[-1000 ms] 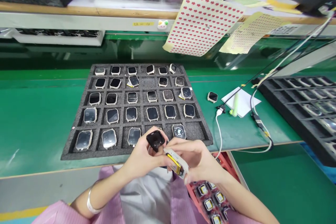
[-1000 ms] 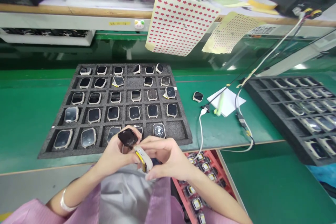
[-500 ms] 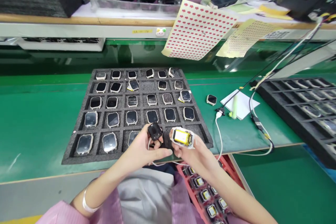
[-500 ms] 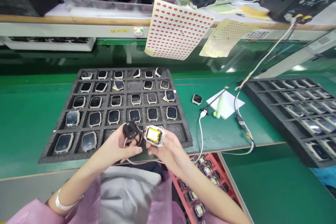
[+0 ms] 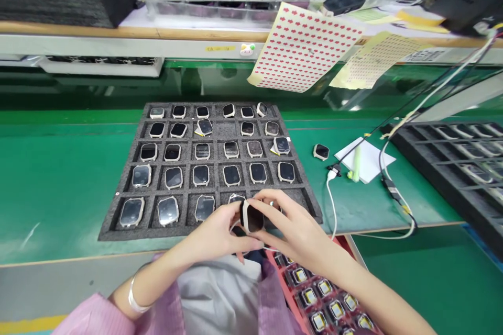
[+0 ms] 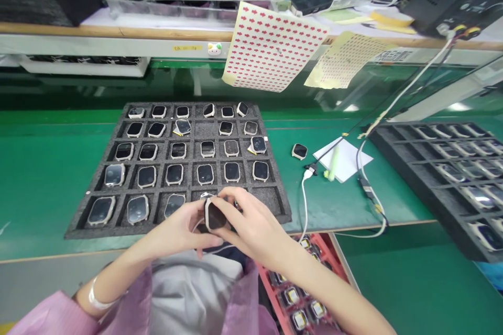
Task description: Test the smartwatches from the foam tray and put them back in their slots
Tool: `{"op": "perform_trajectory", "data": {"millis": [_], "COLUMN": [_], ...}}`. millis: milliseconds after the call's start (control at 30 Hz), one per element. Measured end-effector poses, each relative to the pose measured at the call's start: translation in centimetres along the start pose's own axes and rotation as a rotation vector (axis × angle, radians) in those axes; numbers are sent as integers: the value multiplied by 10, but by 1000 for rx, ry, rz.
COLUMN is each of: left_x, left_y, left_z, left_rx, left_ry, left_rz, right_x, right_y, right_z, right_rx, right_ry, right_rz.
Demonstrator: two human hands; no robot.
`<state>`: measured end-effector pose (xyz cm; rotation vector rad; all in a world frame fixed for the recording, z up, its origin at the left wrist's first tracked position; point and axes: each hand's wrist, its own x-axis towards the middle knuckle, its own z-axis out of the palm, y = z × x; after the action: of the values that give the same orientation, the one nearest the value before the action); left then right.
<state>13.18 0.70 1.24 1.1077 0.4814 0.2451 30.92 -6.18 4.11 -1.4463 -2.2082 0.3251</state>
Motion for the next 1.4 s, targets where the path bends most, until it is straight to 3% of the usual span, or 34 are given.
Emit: {"op": "perform_trajectory", "data": {"millis": [267,600,1100,1400], "left_x": [6,7,11,10], "left_y": [-1,-1,-2,-9], "left_z": [4,0,-5,-6], "left_rx": [2,-86,-74,-104], "left_ry": [80,38,30,46], "left_rz": [28,15,10,-55], "right_x": [6,6,6,1], "right_y": [-7,4,24,31], "right_z": [0,4,22,34], "right_rx": [-55,282,354,370], "right_ry": [-9,5,120,194], "right_rz": [57,134,-23,-36]}}
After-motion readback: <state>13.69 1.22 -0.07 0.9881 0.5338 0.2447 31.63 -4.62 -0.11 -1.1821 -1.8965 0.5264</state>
